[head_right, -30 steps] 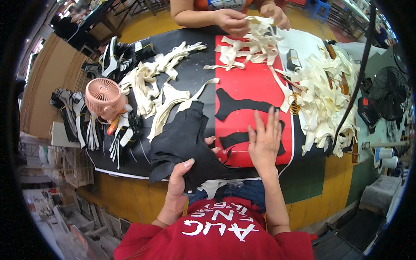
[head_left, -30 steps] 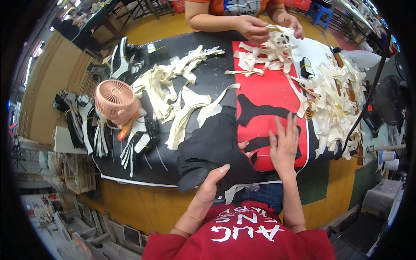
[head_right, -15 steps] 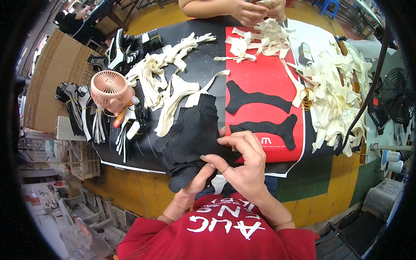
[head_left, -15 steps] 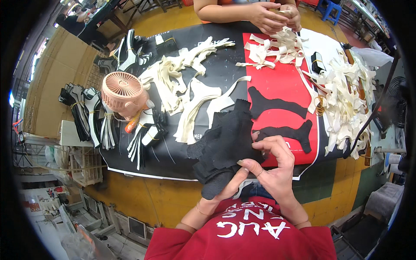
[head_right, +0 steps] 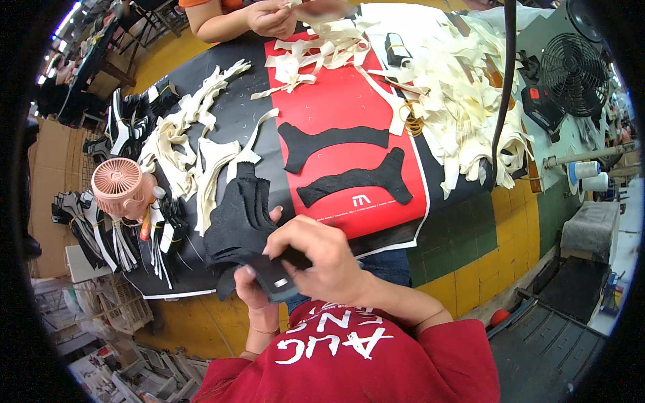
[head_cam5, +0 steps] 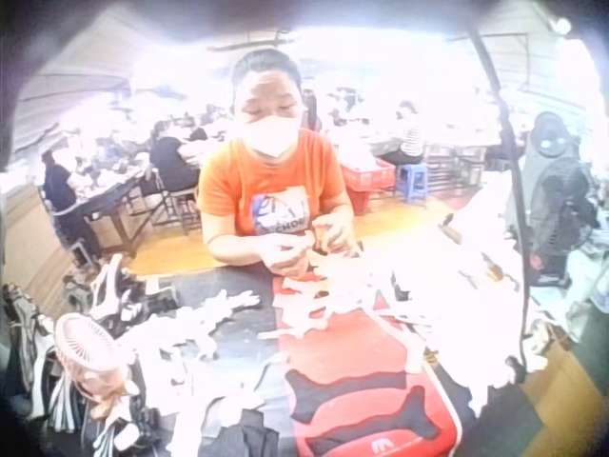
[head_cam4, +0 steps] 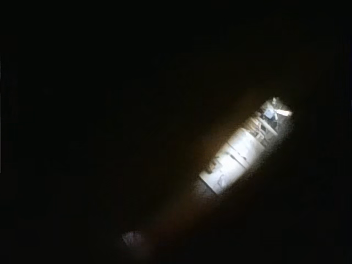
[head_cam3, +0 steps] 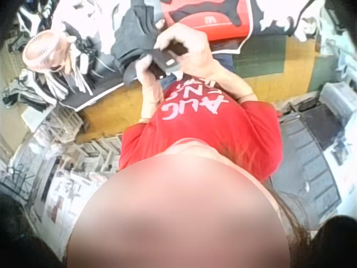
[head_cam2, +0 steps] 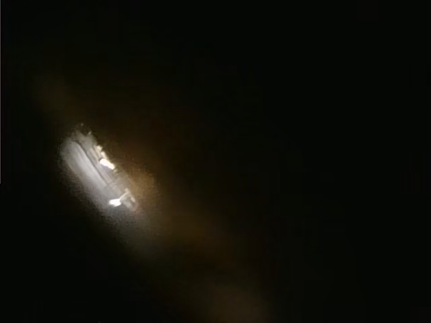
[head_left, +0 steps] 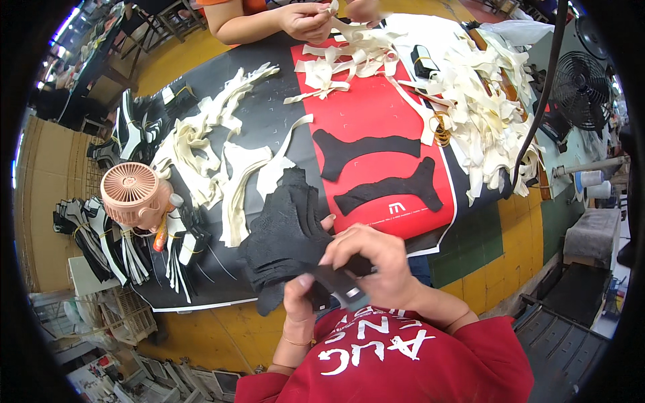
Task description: The person sorts and folds small fabric pieces on a worktable, handling both white and black items one at a time. They repeatedly pick up pieces, fold them, and place them into separate piles while another worker performs similar actions nearby.
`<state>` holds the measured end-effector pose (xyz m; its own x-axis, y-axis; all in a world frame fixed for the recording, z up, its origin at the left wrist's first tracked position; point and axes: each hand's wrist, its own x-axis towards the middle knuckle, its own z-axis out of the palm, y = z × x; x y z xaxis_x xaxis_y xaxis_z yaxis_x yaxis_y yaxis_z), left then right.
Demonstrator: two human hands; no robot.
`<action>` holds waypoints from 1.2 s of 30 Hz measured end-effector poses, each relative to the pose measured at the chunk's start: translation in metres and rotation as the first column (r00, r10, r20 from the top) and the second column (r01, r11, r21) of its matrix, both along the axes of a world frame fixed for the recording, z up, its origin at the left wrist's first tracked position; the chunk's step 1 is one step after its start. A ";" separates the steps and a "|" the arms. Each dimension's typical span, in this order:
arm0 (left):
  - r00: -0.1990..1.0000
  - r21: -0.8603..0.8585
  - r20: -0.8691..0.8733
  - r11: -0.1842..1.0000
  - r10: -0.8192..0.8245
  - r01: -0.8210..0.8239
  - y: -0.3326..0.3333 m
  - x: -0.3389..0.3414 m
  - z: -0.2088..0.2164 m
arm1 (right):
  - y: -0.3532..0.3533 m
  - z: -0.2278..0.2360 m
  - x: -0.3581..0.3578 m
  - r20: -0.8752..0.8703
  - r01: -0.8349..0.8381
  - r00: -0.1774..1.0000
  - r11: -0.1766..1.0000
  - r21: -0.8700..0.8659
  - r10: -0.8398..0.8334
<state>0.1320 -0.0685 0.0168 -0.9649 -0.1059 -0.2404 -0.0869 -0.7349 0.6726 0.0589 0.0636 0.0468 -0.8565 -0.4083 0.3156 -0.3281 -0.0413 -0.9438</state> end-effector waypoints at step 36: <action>0.762 0.240 -0.052 0.748 0.646 -0.618 -0.092 -0.001 -0.015 | 0.098 0.007 -0.040 0.544 0.487 0.815 0.743 -0.460 -0.198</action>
